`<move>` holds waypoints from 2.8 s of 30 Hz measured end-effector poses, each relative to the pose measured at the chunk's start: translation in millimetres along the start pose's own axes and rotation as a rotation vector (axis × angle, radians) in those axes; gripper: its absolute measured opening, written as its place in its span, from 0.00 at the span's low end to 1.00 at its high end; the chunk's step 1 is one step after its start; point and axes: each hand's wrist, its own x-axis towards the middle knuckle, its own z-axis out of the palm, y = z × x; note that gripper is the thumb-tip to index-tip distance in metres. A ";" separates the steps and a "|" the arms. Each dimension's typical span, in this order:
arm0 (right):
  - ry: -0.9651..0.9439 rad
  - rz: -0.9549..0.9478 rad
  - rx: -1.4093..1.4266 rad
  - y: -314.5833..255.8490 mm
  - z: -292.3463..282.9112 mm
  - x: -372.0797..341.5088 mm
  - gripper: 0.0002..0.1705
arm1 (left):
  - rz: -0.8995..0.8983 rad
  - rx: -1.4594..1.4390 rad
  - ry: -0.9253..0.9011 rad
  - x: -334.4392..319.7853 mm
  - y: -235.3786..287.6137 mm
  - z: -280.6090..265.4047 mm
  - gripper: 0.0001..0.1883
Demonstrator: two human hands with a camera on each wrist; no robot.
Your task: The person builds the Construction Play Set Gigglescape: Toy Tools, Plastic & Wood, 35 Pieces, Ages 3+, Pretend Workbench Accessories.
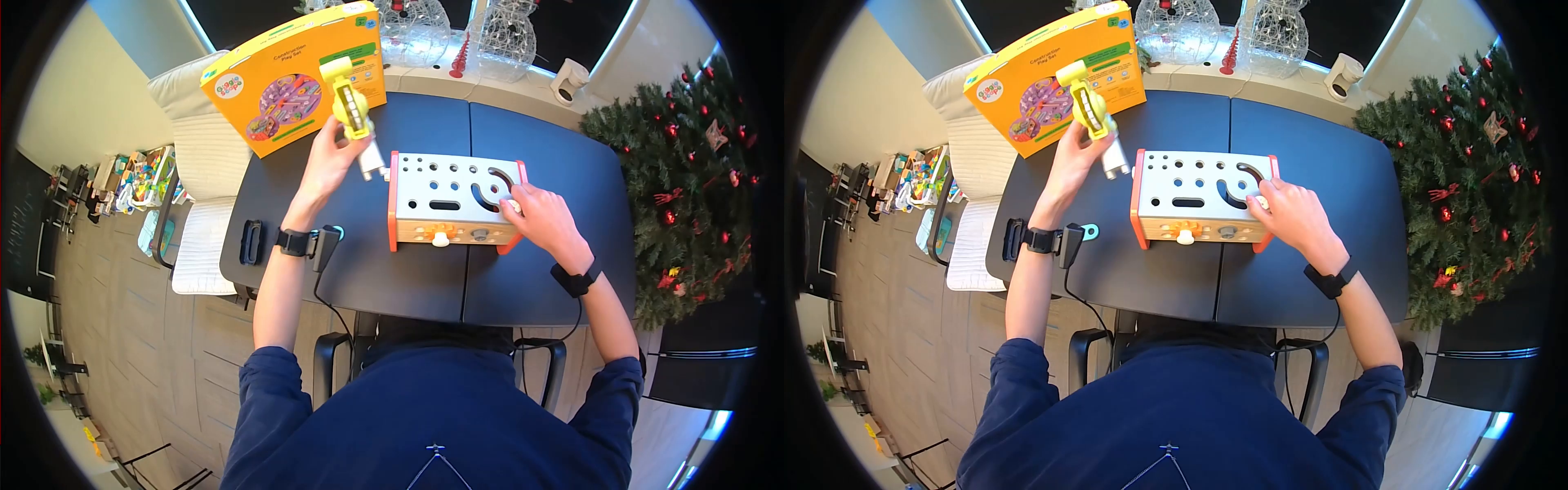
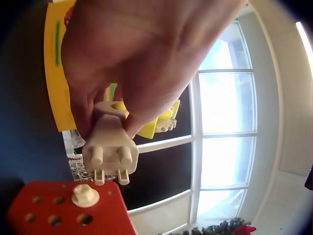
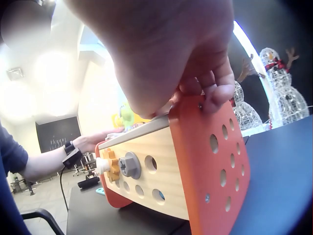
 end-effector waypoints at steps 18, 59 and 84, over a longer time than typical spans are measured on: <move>0.094 -0.049 -0.011 -17.2 -32.8 31.1 0.19 | 0.274 0.351 -0.241 -1.1 42.7 50.2 0.27; 0.265 -0.298 0.525 -75.1 -4.2 107.6 0.26 | 0.148 0.343 -0.265 -7.3 26.3 47.3 0.38; 0.143 -0.227 0.601 -76.7 -13.2 97.6 0.30 | -0.219 1.081 -0.582 -120.7 -44.1 -92.6 0.22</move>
